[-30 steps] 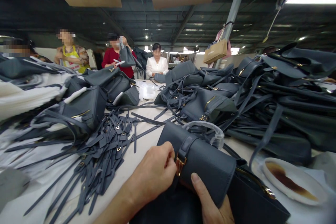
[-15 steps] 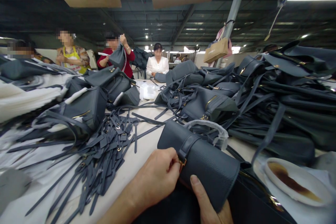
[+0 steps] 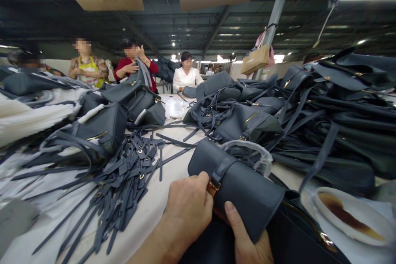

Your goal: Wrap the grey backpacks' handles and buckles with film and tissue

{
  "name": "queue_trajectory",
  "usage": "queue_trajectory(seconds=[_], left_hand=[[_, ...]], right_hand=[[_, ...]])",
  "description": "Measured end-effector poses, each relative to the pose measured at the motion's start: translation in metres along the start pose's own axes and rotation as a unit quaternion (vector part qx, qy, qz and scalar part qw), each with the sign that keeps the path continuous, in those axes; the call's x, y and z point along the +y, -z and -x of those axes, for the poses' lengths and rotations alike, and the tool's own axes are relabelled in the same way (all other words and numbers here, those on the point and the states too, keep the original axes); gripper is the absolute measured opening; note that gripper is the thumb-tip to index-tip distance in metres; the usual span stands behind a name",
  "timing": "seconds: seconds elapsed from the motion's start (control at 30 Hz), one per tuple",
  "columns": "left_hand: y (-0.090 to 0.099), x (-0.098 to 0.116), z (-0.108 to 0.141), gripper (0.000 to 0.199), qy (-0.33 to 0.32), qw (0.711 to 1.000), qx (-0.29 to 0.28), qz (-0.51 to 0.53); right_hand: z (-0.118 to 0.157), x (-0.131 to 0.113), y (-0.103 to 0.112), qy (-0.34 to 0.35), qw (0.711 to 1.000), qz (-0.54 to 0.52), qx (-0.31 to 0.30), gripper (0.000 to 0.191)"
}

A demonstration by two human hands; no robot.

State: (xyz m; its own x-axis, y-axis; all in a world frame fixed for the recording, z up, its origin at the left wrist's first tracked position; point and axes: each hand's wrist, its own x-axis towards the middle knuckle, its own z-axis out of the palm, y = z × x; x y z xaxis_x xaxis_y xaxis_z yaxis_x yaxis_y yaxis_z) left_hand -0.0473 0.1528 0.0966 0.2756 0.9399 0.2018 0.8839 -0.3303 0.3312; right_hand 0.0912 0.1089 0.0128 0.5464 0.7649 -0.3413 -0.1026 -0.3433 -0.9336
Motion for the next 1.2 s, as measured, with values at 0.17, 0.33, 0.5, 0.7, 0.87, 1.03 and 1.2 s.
queue_trajectory(seconds=[0.17,0.33,0.5,0.7,0.87,1.03,1.2], left_hand=[[0.012,-0.004,-0.004,0.021,-0.002,0.992,-0.057,0.114],[0.017,-0.007,-0.005,0.019,-0.065,0.972,-0.113,0.194],[0.013,-0.010,-0.008,0.018,-0.101,0.968,-0.013,0.229],[0.006,-0.015,-0.013,0.018,-0.146,0.938,-0.039,0.311],[0.007,-0.014,-0.010,0.022,-0.076,0.980,-0.002,0.181],[0.005,-0.010,-0.005,0.024,-0.063,0.992,0.019,0.107],[0.018,-0.029,-0.006,0.024,0.014,0.996,0.018,0.086]], right_hand=[[-0.007,-0.029,-0.008,0.017,0.974,-0.194,-0.118,0.060],[-0.013,-0.040,-0.011,0.041,0.917,-0.336,-0.210,0.057],[-0.013,-0.038,-0.010,0.041,0.919,-0.335,-0.205,0.058],[-0.014,-0.035,-0.011,0.039,0.915,-0.329,-0.231,0.054],[-0.015,-0.025,-0.014,0.023,0.924,-0.291,-0.247,0.056],[-0.011,-0.030,-0.017,0.025,0.915,-0.302,-0.266,0.055],[-0.025,-0.049,-0.009,0.065,0.896,-0.379,-0.222,0.060]])
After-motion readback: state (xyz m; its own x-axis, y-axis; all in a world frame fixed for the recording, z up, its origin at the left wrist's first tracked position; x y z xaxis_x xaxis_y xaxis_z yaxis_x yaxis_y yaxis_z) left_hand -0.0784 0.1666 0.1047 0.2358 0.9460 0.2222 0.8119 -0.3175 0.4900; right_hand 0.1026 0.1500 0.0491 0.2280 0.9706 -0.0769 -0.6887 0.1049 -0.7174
